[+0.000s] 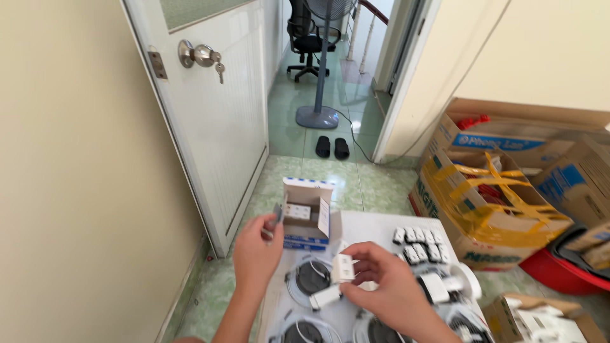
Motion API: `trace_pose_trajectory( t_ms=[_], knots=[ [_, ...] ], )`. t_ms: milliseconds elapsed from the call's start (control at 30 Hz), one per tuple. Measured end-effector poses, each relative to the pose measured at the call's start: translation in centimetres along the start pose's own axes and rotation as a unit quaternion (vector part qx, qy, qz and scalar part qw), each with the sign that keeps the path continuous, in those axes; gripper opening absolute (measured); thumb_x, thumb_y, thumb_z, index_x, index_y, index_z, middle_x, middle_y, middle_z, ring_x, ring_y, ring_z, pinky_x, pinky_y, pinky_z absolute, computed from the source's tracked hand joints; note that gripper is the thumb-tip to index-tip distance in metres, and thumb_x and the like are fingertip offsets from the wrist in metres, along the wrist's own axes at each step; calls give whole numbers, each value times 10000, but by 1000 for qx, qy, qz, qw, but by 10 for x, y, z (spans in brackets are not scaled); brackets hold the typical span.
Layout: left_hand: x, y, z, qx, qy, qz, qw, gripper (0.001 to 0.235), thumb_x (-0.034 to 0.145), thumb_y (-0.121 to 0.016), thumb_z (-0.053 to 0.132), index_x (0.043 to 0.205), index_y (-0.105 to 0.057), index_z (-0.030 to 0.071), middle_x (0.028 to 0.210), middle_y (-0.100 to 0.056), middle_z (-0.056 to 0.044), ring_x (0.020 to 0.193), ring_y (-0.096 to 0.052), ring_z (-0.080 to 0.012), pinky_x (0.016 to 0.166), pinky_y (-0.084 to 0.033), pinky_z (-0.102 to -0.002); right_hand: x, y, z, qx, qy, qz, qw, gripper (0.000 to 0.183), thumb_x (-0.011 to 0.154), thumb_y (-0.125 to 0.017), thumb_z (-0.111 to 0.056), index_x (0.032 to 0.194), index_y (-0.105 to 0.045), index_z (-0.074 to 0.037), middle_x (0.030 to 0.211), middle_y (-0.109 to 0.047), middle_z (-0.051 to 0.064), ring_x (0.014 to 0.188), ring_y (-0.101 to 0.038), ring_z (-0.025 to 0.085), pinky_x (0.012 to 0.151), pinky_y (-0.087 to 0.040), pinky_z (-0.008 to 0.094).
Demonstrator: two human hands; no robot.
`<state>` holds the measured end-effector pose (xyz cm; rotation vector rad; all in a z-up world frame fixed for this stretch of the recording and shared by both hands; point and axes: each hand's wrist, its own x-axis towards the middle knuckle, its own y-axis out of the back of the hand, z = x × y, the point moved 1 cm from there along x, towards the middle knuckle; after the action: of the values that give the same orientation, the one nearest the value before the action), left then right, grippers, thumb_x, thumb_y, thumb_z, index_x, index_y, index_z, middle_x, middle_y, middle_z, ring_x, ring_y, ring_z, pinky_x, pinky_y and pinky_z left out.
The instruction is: The person sits on the floor and repeatedly picks up small white electrical components from a box, rotates them in both hands to view different sides, and places them back into the box. The person handles several similar components one at a time throughout the episode.
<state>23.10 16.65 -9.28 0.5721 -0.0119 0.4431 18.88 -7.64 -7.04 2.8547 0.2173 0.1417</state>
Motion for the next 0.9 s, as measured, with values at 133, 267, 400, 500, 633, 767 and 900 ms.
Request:
trace_pose_trajectory(
  t_ms=[133,267,400,500,633,767,900],
  knots=[
    [15,-15,-32,42,-24,-51,998,423,889,-640,377,1296,-682,270,1056,-663,105,852,-674,-114,742,-541,-346,56,-42,-11,-119,-85,-58,988,609,743,-841,-118,1333,-744,-234,1242,-808,-18,875,-751,98,831,-661,233],
    [30,-33,-53,49,-44,-54,996,389,896,-611,312,1278,-669,262,1097,-654,94,864,-683,-150,736,-545,-391,108,-74,9,-179,-64,-51,981,560,706,-823,-169,1254,-805,-281,1033,-805,-38,830,-783,66,839,-623,199],
    [38,-43,-60,73,-63,-56,994,288,915,-587,246,1183,-691,237,1063,-661,38,885,-684,-266,708,-539,-465,143,-97,44,-194,-34,-63,978,524,766,-765,-94,1281,-729,-182,1070,-842,-14,879,-811,103,831,-630,237],
    [41,-49,-62,104,-56,-68,991,245,928,-560,247,1133,-691,228,1026,-669,-3,860,-684,-328,681,-532,-512,150,-106,55,-276,-19,-67,959,549,816,-727,-122,1351,-681,-238,967,-787,-24,861,-749,164,839,-587,305],
    [40,-50,-60,127,-31,-90,987,133,946,-519,216,924,-644,174,875,-681,-14,758,-652,-328,597,-486,-494,153,-111,56,-364,-20,-75,928,520,824,-726,-197,1339,-666,-244,864,-797,-19,909,-727,228,811,-555,382],
    [39,-52,-61,135,-30,-90,986,161,950,-485,205,922,-638,167,882,-697,-33,772,-649,-361,607,-474,-512,159,-114,63,-366,-15,-70,928,405,807,-756,-197,1208,-693,-200,834,-821,-39,877,-737,216,777,-557,373],
    [39,-56,-66,162,-34,-86,983,125,904,-508,181,927,-632,180,890,-697,-46,784,-647,-384,603,-467,-525,154,-116,54,-372,-3,-89,924,182,801,-695,-194,965,-775,-198,908,-832,-40,905,-765,180,803,-593,336]
  ],
)
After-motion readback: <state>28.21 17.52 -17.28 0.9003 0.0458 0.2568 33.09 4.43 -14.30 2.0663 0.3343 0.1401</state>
